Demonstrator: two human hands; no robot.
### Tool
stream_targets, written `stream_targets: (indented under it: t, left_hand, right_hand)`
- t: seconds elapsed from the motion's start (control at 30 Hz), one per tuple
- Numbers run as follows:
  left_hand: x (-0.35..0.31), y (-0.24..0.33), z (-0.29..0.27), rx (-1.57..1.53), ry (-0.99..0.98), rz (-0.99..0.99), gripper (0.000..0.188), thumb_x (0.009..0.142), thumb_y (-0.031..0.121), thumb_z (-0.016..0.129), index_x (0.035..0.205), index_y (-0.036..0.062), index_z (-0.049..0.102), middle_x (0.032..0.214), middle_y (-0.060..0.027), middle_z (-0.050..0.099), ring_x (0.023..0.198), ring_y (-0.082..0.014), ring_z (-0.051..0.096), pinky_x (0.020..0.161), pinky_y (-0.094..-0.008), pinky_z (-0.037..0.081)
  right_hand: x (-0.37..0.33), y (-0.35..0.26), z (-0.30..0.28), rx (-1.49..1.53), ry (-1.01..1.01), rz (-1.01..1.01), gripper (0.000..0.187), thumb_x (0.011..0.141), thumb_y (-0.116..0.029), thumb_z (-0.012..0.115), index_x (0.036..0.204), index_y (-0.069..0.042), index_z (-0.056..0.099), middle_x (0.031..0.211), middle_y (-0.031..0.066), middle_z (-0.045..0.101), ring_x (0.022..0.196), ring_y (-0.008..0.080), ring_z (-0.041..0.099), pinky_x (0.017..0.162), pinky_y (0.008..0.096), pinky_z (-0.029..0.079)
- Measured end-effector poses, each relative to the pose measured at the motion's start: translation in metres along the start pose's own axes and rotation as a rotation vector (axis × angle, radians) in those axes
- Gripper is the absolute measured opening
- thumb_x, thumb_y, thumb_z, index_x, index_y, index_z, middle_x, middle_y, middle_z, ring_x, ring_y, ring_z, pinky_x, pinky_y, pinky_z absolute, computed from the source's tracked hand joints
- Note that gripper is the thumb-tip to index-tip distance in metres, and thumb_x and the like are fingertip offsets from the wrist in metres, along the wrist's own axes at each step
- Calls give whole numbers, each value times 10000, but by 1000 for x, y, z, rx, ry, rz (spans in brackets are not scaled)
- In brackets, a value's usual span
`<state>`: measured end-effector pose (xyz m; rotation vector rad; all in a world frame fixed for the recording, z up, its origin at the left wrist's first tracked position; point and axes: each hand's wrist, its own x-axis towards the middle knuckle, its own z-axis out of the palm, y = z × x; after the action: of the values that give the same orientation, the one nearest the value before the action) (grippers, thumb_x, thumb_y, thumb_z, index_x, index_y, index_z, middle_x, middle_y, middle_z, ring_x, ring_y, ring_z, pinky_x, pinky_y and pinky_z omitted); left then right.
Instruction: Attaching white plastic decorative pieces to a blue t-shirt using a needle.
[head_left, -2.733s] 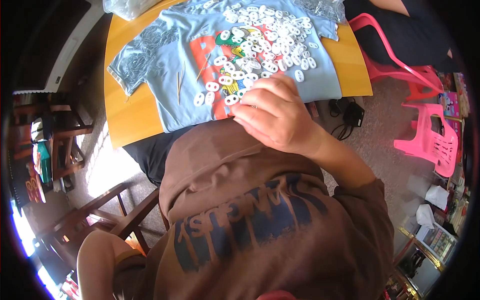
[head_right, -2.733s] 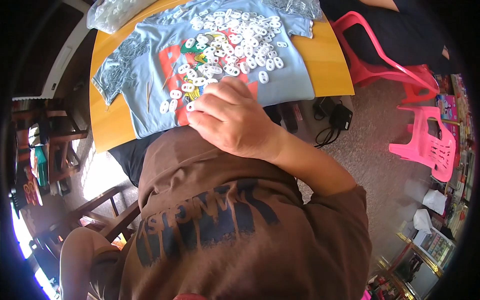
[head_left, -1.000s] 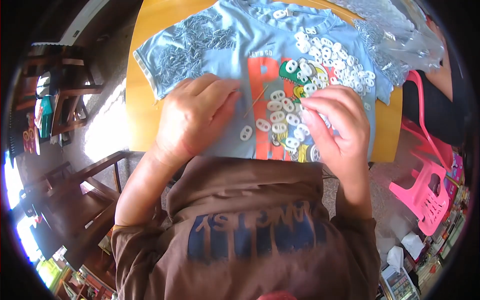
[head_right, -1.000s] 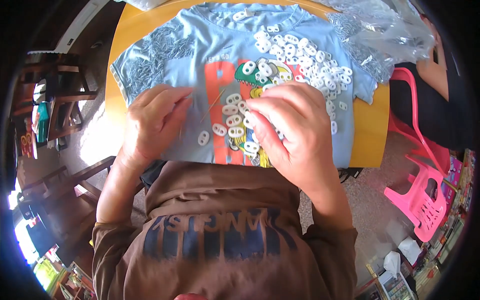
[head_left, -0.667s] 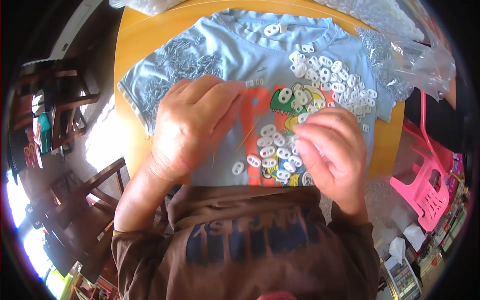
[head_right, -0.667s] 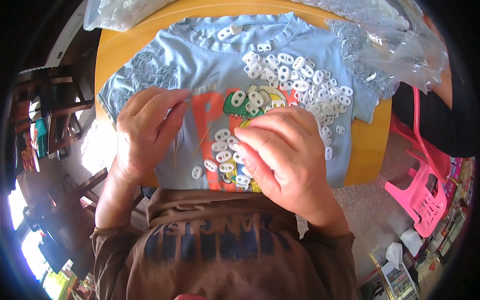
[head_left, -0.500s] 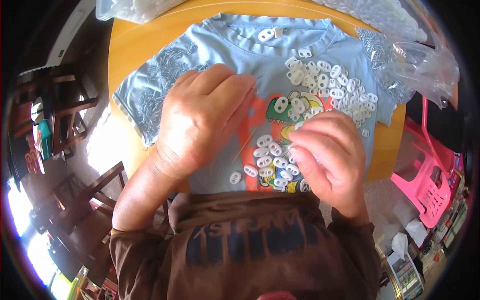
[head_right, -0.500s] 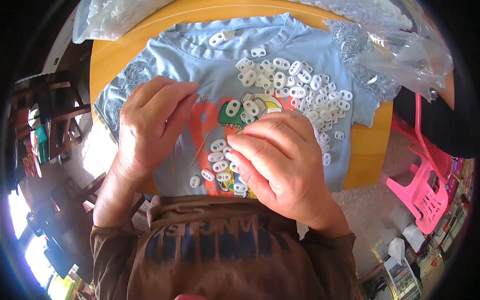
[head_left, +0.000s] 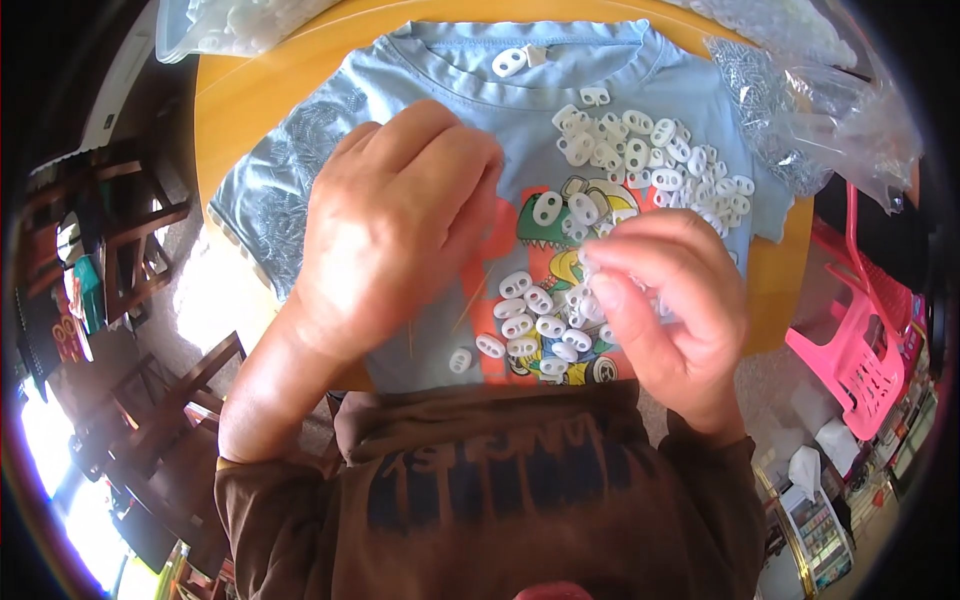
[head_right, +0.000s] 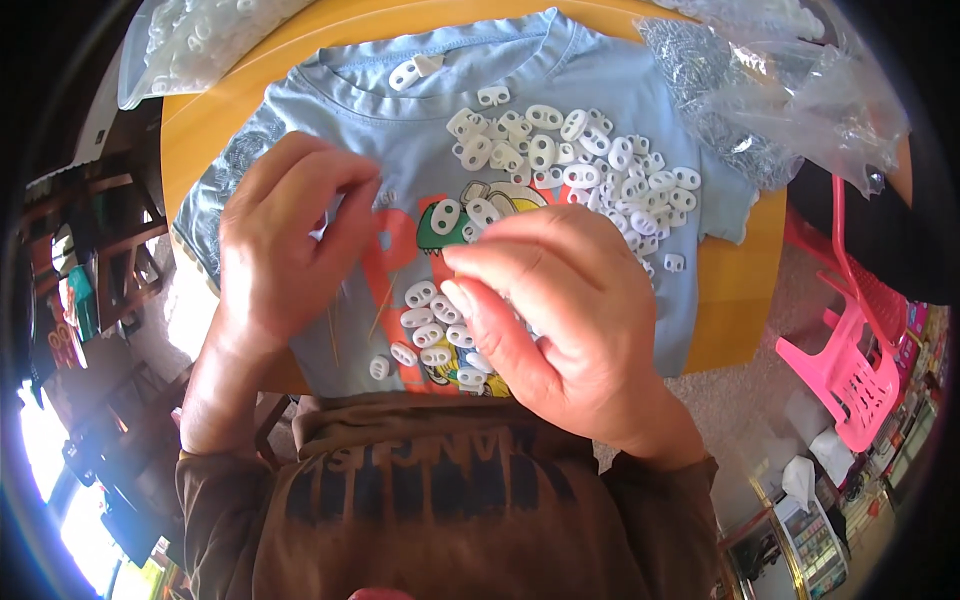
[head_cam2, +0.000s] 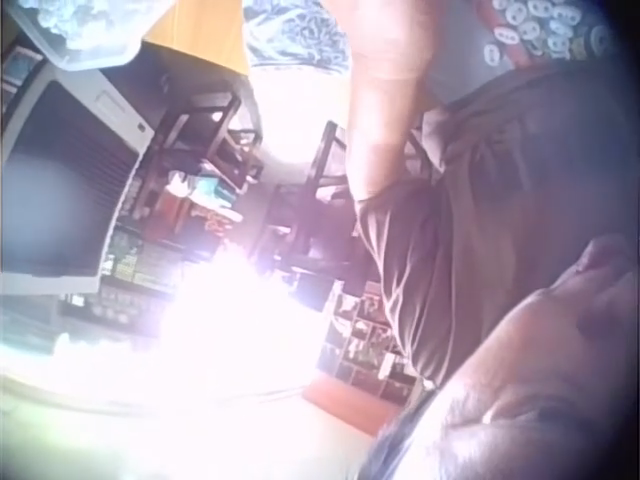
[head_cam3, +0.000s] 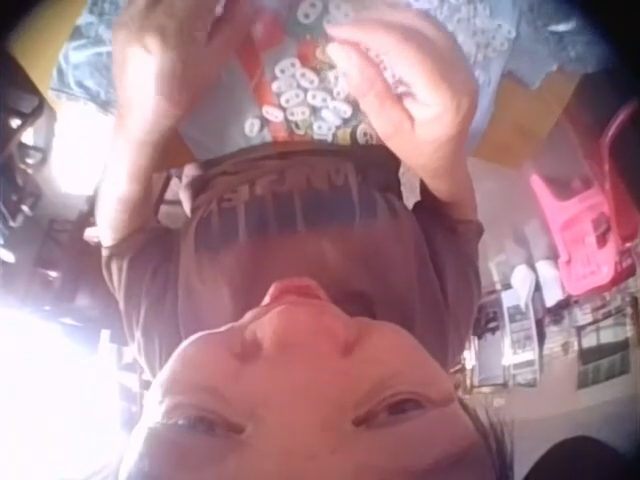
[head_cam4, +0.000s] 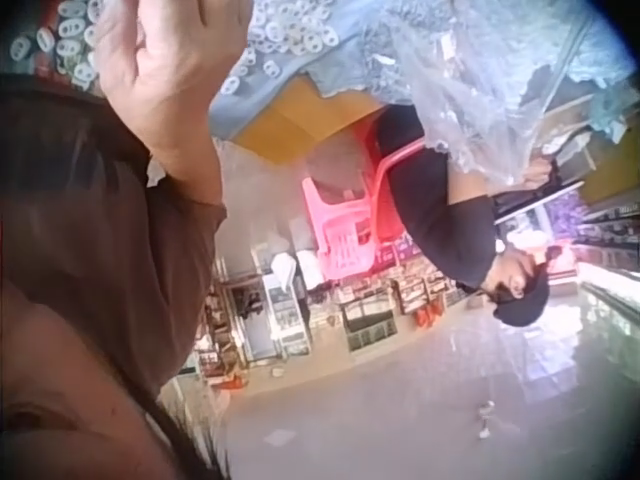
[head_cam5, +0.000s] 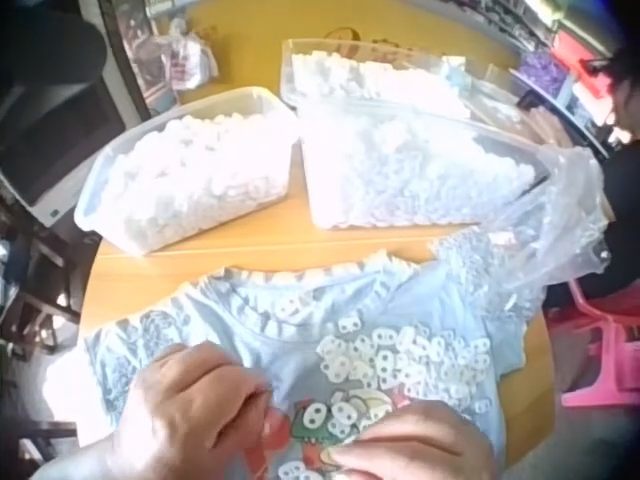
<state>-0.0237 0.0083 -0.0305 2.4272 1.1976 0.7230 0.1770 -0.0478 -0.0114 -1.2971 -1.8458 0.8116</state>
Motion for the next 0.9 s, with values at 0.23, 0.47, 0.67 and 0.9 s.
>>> stream_targets:
  t: [0.23,0.47,0.67,0.9]
  left_hand:
    - [2,32,-13,-279,57,57,224,630,-87,683,818,13,613,722,-65,557,548,-102,508,445,-218,399]
    - [-2,37,1,-188,157,317,341,542,-60,701,862,4,603,721,-81,551,575,-211,526,485,-294,404]
    - [-9,47,-7,-229,37,310,318,569,-50,672,876,-2,603,735,-71,550,559,-194,499,487,-293,380]
    - [11,31,6,-195,-34,178,317,615,-10,680,926,23,633,794,-81,567,635,-229,538,549,-313,423]
  right_hand:
    - [3,-10,-1,606,-110,396,156,830,-56,574,945,49,573,868,77,581,809,124,542,755,254,419]
    - [-9,-6,-1,866,-57,504,102,822,-56,622,888,21,609,758,30,592,697,64,522,615,201,416]
    - [-18,6,-7,913,-184,407,122,809,-31,616,905,41,594,840,77,575,783,120,528,686,249,406]
    - [-23,13,3,657,-119,87,63,723,-29,620,757,-35,568,679,54,559,616,212,552,561,312,422]
